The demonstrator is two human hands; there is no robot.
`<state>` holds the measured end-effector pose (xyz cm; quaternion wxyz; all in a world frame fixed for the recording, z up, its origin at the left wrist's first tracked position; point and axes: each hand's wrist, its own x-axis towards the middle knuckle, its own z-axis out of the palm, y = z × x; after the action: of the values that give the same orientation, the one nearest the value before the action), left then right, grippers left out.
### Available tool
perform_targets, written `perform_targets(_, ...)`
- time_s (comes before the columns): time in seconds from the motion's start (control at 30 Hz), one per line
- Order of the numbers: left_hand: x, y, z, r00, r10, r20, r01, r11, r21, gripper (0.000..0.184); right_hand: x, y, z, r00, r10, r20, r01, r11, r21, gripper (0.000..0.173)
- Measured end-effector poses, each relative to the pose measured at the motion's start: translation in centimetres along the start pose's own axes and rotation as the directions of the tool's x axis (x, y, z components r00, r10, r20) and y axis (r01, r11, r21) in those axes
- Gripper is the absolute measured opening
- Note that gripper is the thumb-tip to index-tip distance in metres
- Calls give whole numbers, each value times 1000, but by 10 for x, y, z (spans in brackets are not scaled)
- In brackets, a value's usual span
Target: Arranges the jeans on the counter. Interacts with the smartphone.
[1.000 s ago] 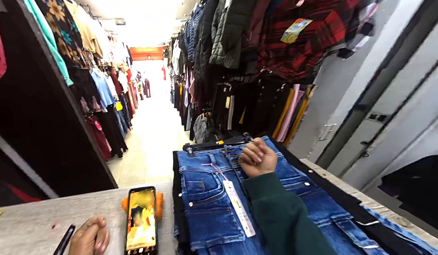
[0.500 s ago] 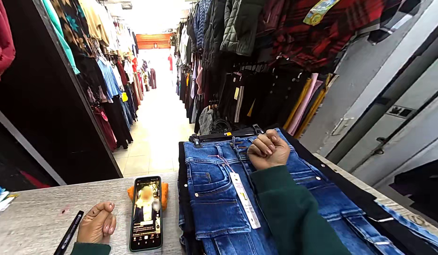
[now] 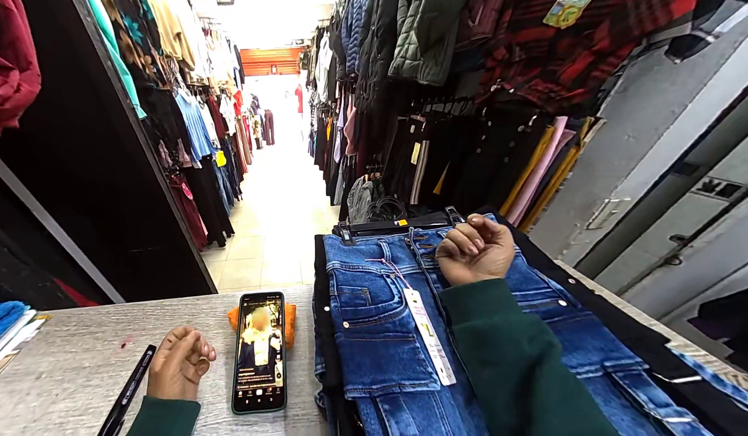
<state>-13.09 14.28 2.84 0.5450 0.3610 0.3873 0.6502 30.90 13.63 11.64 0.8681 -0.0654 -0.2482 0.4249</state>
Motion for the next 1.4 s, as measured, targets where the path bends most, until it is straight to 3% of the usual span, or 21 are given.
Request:
perform_targets(0.07, 1, -3, -2, 999, 43, -1, -43, 996, 80, 18, -1, 0, 2, 1000, 2, -17, -3, 999, -42, 44)
perform_targets(0.27, 3, -8, -3, 987, 163, -4, -161, 976, 147, 27, -1, -1, 6, 996, 17, -92, -25, 996, -91, 41)
perform_targets(0.93, 1, -3, 1, 996, 58, -62, -48, 989, 141, 22, 2, 2, 3, 999, 5, -31, -6, 999, -52, 29)
perform_targets(1.07, 2, -3, 2, 996, 34, -80, -26, 994, 110, 33, 2, 1, 2, 1000, 14, -22, -14, 1000, -24, 30)
perform_targets(1.2, 0, -4, 5, 993, 107, -50, -99, 985, 141, 59, 2, 1, 3, 999, 24, -37, -24, 1000, -4, 30)
perform_targets(1.27, 0, -3, 5, 993, 115, -39, -106, 979, 176, 63, 2, 0, 3, 999, 25, -46, -26, 1000, -1, 31)
perform_targets(1.4, -1, -1, 6, 993, 89, -73, -72, 976, 207, 45, 2, 0, 4, 999, 15, -48, -18, 998, -58, 33)
